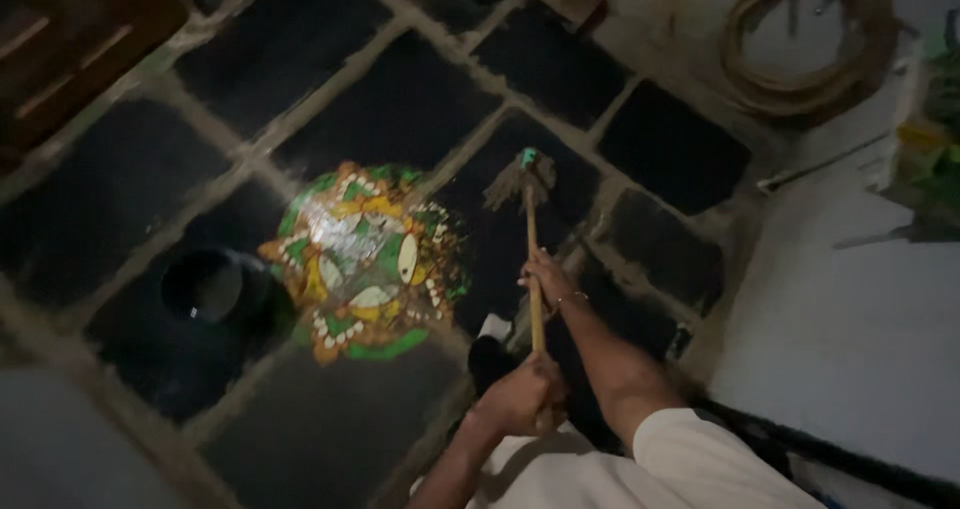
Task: The person mops a stone floor using a mop and bucket. They dip the mop into the bucket, wring it by hand, and wipe the mop head across the floor tiles near a door.
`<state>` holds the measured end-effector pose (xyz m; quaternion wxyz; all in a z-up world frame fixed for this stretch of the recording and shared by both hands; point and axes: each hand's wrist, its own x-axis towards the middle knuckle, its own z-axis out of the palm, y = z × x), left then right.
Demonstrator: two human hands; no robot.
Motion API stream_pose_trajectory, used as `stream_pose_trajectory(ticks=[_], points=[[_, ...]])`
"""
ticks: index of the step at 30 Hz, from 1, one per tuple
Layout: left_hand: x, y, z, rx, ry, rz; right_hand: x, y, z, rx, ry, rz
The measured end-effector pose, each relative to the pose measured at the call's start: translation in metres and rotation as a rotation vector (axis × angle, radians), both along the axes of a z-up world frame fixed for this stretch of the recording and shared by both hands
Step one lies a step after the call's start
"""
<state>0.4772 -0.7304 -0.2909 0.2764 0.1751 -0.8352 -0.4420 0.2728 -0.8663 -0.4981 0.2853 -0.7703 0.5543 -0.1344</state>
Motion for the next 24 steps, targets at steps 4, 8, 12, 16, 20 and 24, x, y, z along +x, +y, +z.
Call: stream_pose_trajectory(ticks=[4,8,12,16,20,24], points=[[-0.006,-0.097,-0.010,0.077,-0.003,-0.058,-0.007,-0.075,0.011,0.398,-0.525,-0.504],[0.000,-0.179,-0.009,0.066,0.008,-0.127,0.005,-0.124,0.009,0.999,-1.425,-1.105],[-0.006,-0.220,-0.002,-0.048,0.115,-0.136,0.013,-0.171,-0.006,0.982,-1.622,-1.066],[-0.020,-0.250,0.004,0.006,0.146,-0.331,0.012,-0.172,-0.017,0.899,-1.835,-1.056],[-0.008,-0.249,0.011,0.041,0.186,-0.505,0.025,-0.150,-0.010,0.709,-1.973,-1.137],[0.035,-0.233,0.006,0.034,0.261,-0.710,0.053,-0.100,0.003,0.487,-1.909,-1.307]])
